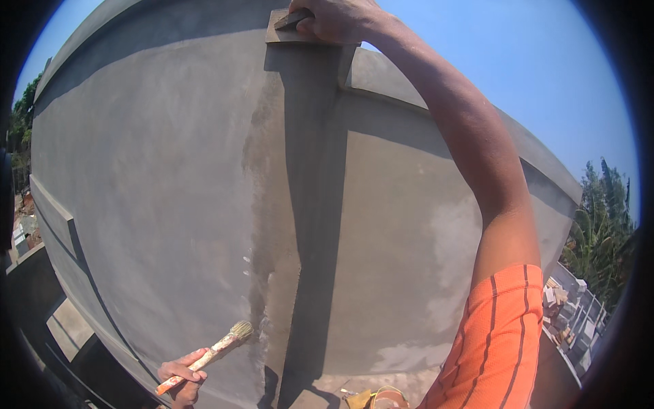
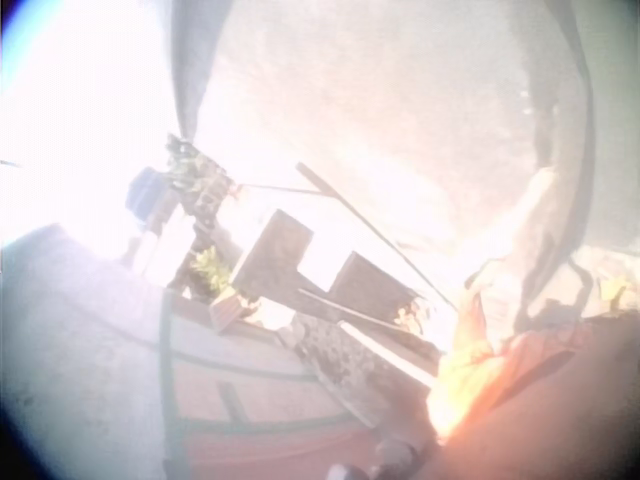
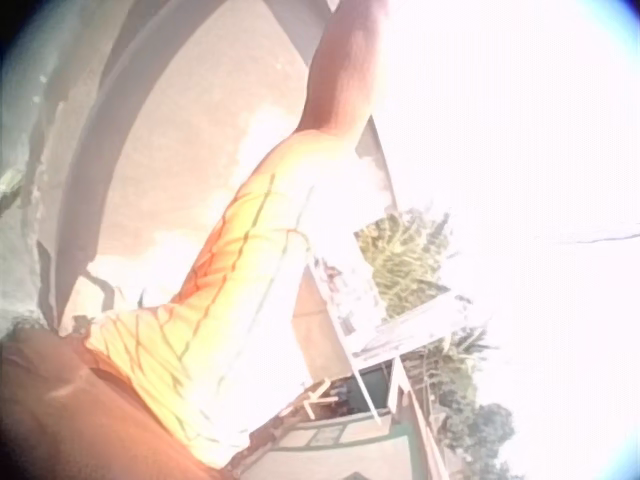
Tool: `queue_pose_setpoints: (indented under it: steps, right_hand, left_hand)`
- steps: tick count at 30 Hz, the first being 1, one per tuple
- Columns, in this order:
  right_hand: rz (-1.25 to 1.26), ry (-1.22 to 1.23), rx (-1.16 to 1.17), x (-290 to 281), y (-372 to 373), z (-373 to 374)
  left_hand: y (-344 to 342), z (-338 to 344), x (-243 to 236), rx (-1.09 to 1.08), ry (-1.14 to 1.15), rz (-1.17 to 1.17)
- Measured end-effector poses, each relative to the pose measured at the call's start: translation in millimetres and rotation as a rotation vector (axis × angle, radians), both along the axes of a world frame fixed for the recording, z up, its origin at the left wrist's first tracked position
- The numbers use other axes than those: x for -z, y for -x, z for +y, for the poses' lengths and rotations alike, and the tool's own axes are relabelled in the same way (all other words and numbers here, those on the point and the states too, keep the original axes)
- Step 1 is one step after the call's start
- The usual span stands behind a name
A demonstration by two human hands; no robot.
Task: The person smooths a vertical wall corner using a rectangular trowel and a brush. They repeatedly scrape the corner with the trowel and brush the surface, occasionally dipping the brush into a bucket of water or slurry.
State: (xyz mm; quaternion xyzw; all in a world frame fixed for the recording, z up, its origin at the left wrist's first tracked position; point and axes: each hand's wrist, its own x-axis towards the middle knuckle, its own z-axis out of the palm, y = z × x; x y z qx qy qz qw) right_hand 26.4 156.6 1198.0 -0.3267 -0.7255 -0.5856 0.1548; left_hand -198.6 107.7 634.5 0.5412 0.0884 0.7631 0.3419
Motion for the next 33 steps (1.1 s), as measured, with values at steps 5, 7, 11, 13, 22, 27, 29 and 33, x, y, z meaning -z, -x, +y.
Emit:
queue_pose_setpoints:
  steps: [5,7,11,13,22,27,29,33]
  right_hand:
    - [-0.189,0.077,0.171,74.3,32.4,-16.4]
    - [-0.097,-0.026,0.062,43.4,25.2,-23.2]
    - [0.109,0.173,-0.081,-38.7,-13.4,-10.3]
    - [0.045,0.145,-0.07,-37.6,-22.5,-9.4]
    - [-0.165,0.436,0.061,153.5,1.2,-44.5]
    - [0.676,1.148,-0.567,173.4,-41.2,-37.3]
    - [0.838,1.415,-0.699,182.3,-55.2,-38.8]
    - [0.83,1.507,-0.607,200.7,-63.3,-39.3]
  left_hand:
    - [6.3,-5.1,-0.4,-0.02,0.0,0.007]
    - [4.7,-6.2,-1.2,-0.024,-0.002,0.014]
    - [-1.0,3.2,5.5,0.019,-0.004,0.004]
    - [0.4,-0.7,5.9,-0.009,0.0,0.007]
    - [8.5,-10.8,-58.2,0.037,-0.254,0.182]
    - [-6.9,-15.4,-103.5,-0.084,-0.491,0.32]
    - [-13.4,-23.0,-122.1,-0.129,-0.564,0.374]
    - [-26.7,-30.2,-148.7,-0.132,-0.618,0.441]
